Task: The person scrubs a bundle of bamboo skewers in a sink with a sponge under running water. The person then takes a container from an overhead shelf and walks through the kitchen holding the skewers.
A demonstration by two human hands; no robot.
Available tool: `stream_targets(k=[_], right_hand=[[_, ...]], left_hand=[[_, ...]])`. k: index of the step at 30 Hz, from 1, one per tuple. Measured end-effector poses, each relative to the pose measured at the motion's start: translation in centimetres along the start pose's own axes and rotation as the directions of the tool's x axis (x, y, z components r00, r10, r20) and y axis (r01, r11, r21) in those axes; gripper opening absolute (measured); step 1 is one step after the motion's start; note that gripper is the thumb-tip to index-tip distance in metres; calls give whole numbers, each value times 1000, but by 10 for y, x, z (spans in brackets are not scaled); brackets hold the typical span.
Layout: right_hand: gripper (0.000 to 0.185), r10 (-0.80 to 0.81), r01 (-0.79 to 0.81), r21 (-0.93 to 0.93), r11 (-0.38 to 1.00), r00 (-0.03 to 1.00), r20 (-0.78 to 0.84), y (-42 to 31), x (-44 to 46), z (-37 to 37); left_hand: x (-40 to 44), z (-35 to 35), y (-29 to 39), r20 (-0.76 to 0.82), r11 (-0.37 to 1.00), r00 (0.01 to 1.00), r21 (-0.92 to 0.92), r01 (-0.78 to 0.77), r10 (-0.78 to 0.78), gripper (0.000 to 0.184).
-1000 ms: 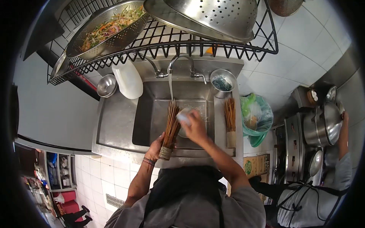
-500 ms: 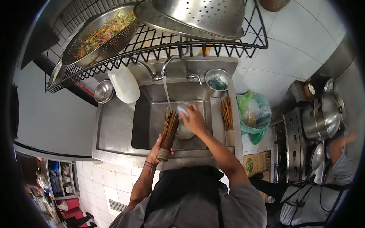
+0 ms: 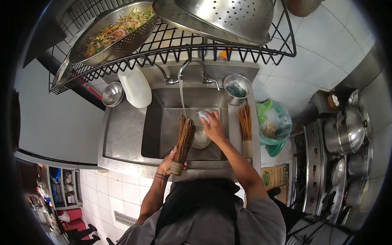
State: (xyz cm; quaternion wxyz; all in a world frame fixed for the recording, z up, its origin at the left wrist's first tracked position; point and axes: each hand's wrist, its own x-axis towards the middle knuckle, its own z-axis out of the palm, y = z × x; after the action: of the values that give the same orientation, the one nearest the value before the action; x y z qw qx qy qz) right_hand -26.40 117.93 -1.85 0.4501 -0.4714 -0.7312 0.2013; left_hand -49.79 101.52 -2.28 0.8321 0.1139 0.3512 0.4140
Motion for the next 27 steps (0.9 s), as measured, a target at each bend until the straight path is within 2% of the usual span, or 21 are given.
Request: stream_targets(k=[3,4,6,7,8,10,11,14,15,16,17,18,20,21,24,25,27], right_hand=[[32,7,-21,72,997,982,191,-54,-21,-16],[33,-132,116,97,989,975,179,-78,-34,-15],[36,-192,119,215,969,912,362,-105,-58,-12],[36,-211,144,200,969,902,377,-109,-67,-7],[36,-228,166,187,968,891,393,-110,-72,-3],[33,-249,198,179,964,908,337,-97,-64,4],[32,-184,149,125,981,920,346,-89,-56,3],[30,-85,69,75,995,969,231,-29,-27,22],[30,-16,6,64,998,987,158,-20,-15,19],[30,52,-58,60,997,995,85,-15,-8,14],[31,39,-40,41,998,998,45,-12,-5,9],[32,13,-19,65,998,996,85,-24,-5,4],[34,-27,8,111,994,984,175,-73,-24,-20],[38,-183,149,169,974,962,203,-89,-34,-23],[38,-262,213,159,964,866,426,-115,-55,-24],[38,-251,179,215,960,891,379,-105,-56,-15],[37,-216,165,188,968,930,296,-67,-40,0]], left_hand=[[15,-11,5,-217,996,976,79,34,-16,46],[19,-19,1,-180,997,983,71,-18,31,45],[26,-31,-6,-100,992,989,63,-105,111,43],[23,-15,-3,-114,995,989,-12,-94,92,40],[26,-14,-2,-127,998,990,8,-62,63,40],[31,-18,-4,-163,999,987,43,0,7,39],[37,-18,-6,-196,999,980,20,31,-27,41],[25,-5,-2,11,992,1000,124,26,-27,44],[19,12,1,-24,988,1000,152,-7,11,49],[18,12,2,-13,997,1000,75,5,-5,50],[18,11,5,-1,1000,1000,-3,13,-13,52],[20,10,7,14,996,1000,-84,19,-18,53],[26,-3,8,-2,994,1000,-106,15,-16,56],[29,-7,9,-10,993,1000,-118,14,-15,58],[16,21,22,-70,991,996,-127,39,-48,62],[14,26,21,-70,986,995,-154,58,-69,63],[5,37,21,80,978,994,-191,88,-74,64]])
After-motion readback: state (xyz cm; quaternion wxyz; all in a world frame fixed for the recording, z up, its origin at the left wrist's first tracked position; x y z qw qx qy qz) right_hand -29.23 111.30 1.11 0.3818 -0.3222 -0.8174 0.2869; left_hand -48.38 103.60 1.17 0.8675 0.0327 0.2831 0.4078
